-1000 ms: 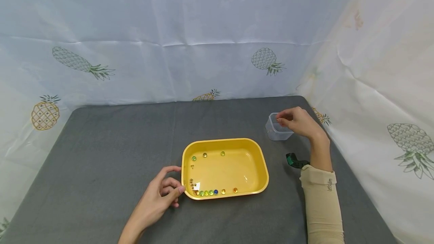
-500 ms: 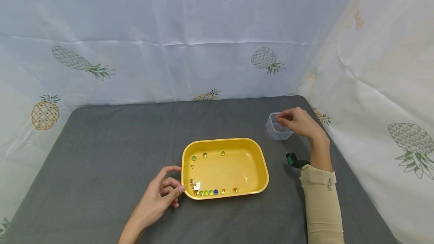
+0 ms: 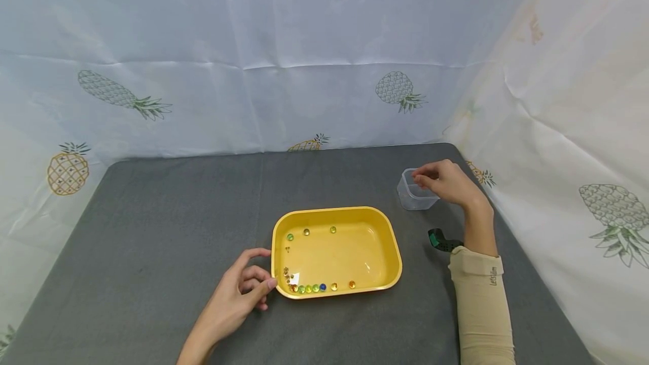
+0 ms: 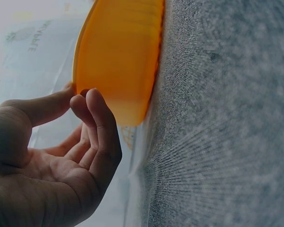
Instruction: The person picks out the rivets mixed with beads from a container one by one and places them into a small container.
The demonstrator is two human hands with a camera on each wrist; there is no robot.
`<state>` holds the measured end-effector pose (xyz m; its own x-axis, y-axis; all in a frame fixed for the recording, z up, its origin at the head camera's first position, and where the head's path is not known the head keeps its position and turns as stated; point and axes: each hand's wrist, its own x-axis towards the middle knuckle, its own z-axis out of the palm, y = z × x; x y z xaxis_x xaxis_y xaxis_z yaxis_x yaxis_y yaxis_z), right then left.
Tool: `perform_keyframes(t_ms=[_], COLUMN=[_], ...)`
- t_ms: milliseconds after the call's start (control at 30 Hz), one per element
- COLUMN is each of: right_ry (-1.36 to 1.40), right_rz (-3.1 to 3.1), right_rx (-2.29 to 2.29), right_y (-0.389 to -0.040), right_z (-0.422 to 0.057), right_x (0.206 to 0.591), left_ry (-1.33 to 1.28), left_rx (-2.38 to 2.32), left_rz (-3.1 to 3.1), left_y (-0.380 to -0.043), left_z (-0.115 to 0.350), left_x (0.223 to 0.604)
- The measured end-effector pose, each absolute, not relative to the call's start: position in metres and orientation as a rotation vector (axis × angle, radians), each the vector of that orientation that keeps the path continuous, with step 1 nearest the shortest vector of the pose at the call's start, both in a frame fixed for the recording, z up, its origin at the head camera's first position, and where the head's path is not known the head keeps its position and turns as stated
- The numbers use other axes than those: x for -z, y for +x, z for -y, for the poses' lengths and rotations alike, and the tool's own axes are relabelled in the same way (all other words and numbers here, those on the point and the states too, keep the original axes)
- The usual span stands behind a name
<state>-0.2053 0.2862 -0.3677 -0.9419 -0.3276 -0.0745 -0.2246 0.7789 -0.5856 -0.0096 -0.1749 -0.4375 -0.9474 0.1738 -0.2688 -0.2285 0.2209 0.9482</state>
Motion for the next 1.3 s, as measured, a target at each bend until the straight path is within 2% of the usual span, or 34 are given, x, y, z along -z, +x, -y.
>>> perform_keyframes(t_ms=[567, 1300], right_ry=[-0.551, -0.805], right_rz=[-2.825, -2.743], right_rx=[0.942, 0.947], right_y=[-0.198, -0.196], right_z=[-0.267, -0.21], right_x=[0.354, 0.343], left_ry=[-0.086, -0.046], left_rx=[-1.747, -1.77], left_rz=[-2.198, -2.177], left_y=[-0.01, -0.011], left_z=[0.173, 0.176], left_x=[0.436, 0.437])
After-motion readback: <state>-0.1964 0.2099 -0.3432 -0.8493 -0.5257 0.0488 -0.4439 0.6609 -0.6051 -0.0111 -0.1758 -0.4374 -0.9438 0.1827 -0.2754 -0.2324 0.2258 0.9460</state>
